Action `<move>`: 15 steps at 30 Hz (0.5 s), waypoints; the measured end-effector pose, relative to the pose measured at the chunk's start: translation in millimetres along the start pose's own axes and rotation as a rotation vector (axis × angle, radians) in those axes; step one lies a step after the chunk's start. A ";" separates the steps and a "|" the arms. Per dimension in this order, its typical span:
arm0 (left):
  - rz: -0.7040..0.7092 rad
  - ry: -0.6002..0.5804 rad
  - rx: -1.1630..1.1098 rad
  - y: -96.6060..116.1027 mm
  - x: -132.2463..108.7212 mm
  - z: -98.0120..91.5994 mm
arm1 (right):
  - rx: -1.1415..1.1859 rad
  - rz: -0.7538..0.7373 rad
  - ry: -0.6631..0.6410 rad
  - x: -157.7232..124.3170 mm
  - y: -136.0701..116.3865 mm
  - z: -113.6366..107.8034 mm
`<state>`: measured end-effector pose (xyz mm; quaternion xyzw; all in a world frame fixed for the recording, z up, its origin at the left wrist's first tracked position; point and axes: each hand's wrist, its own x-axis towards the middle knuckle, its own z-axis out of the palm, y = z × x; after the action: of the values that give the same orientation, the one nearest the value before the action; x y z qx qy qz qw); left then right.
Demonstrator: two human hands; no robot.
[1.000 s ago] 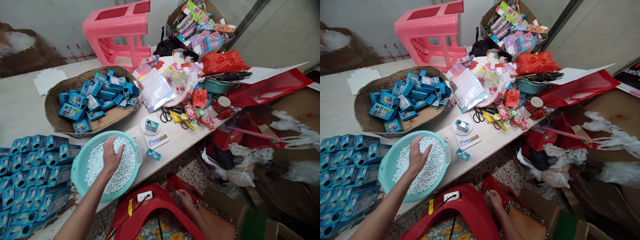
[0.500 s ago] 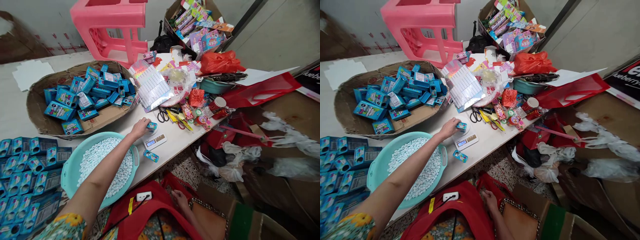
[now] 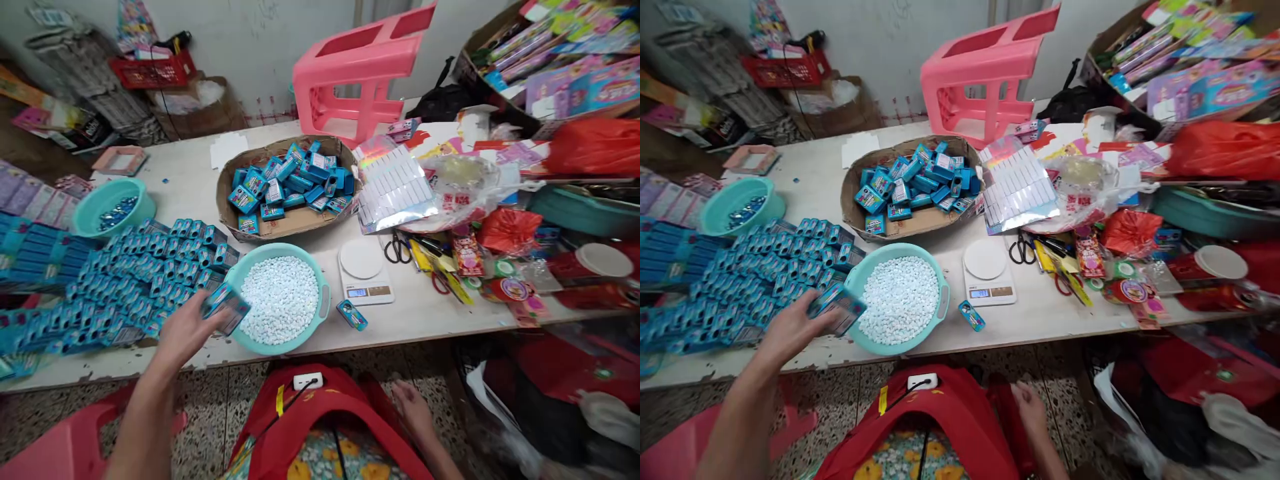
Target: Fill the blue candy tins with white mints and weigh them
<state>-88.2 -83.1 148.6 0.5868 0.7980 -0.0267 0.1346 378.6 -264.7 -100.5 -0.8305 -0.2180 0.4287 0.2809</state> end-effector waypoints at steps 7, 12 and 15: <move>-0.396 0.072 0.113 -110.2 -36.4 113.8 | -0.079 -0.546 -0.163 16.2 -87.6 -5.4; -0.456 0.402 -0.168 -83.6 -21.1 171.4 | -0.155 -0.825 -0.178 3.8 -140.2 53.5; -0.431 0.488 -0.245 -74.7 -20.9 176.4 | -0.134 -0.799 -0.114 3.5 -153.8 76.2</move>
<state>-120.5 -161.0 -24.6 0.3732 0.9096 0.1825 0.0006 298.2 -126.4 -38.3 -0.6719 -0.5661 0.3161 0.3579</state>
